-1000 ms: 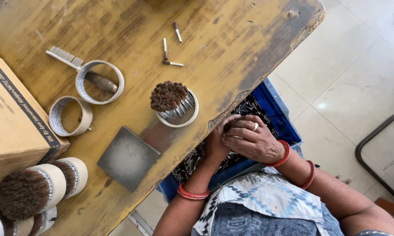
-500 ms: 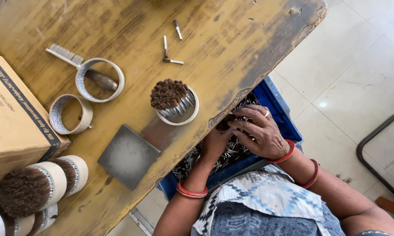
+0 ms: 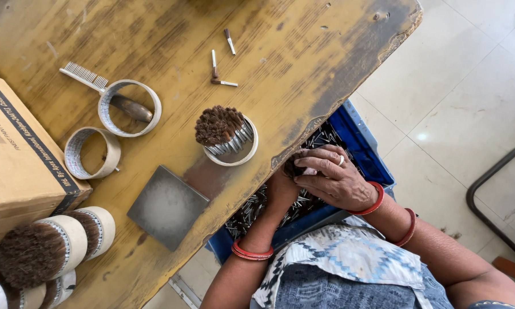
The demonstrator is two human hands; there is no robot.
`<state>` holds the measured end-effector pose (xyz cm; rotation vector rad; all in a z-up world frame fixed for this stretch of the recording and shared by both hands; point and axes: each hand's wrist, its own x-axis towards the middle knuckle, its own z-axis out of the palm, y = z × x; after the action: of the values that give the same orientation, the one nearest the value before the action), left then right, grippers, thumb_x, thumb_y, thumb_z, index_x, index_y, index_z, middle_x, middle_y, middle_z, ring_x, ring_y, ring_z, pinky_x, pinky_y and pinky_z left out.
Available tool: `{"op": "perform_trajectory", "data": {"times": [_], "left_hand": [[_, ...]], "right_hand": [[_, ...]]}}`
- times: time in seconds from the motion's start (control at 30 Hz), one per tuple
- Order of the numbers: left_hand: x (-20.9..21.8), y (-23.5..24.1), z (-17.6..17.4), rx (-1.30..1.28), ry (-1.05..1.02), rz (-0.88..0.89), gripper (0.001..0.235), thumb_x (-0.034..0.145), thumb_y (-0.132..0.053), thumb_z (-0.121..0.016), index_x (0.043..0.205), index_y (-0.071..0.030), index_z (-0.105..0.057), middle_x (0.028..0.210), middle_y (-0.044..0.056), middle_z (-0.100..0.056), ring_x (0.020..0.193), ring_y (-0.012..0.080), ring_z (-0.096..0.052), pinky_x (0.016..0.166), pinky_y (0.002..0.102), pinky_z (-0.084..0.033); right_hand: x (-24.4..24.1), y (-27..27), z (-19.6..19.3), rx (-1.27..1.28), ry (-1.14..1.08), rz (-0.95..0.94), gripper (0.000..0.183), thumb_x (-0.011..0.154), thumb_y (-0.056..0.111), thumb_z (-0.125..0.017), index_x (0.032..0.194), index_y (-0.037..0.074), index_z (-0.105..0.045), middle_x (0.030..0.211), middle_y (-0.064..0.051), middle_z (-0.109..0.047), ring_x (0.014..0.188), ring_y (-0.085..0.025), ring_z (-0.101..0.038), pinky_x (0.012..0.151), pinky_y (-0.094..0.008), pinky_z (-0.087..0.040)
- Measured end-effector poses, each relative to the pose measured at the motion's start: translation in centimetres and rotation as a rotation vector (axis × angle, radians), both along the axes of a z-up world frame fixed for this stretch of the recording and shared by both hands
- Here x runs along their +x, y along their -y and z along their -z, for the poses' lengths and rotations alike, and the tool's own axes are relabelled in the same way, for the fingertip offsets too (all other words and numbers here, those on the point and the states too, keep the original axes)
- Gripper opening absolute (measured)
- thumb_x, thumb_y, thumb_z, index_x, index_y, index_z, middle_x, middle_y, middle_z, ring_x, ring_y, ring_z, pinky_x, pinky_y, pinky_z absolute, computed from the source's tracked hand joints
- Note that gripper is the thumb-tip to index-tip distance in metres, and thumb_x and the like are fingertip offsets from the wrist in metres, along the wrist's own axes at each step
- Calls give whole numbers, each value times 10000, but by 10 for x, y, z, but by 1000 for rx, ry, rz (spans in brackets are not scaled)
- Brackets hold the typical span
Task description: The person sits at a wooden workbench assembling round brushes. They pick metal handle parts from a blue tray on their lap, insert them into white plastic brush bases filled with brown bristles, and stack the finished brushes on the table.
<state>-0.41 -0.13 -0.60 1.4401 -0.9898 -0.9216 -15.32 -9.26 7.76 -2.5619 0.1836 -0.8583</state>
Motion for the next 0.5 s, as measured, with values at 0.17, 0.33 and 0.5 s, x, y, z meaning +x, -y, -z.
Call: {"op": "perform_trajectory", "data": {"times": [0.17, 0.33, 0.5], "left_hand": [[-4, -4, 41, 73, -54, -4, 239, 911, -102, -688, 1147, -70, -683, 1108, 65, -751, 1040, 148, -694, 906, 313, -564], [0, 2, -6, 155, 134, 17, 239, 917, -175, -695, 1134, -74, -699, 1073, 62, -756, 1003, 153, -722, 872, 329, -573], [-6, -2, 52, 153, 25, 10, 223, 916, -116, -656, 1126, -54, -696, 1102, 76, -745, 1015, 167, -700, 874, 321, -564]], "right_hand": [[3, -1, -1, -21, 21, -34, 257, 919, 188, -775, 1170, 149, -732, 1392, -77, -584, 1337, -282, -538, 1123, -508, -394], [7, -2, 0, 83, -67, 99, 342, 909, 257, -783, 1202, 99, -704, 1380, -83, -581, 1284, -264, -541, 1051, -500, -406], [2, 0, 8, -97, -1, -24, 288, 913, 166, -738, 1200, 140, -722, 1358, -54, -603, 1287, -251, -568, 1071, -499, -409]]}}
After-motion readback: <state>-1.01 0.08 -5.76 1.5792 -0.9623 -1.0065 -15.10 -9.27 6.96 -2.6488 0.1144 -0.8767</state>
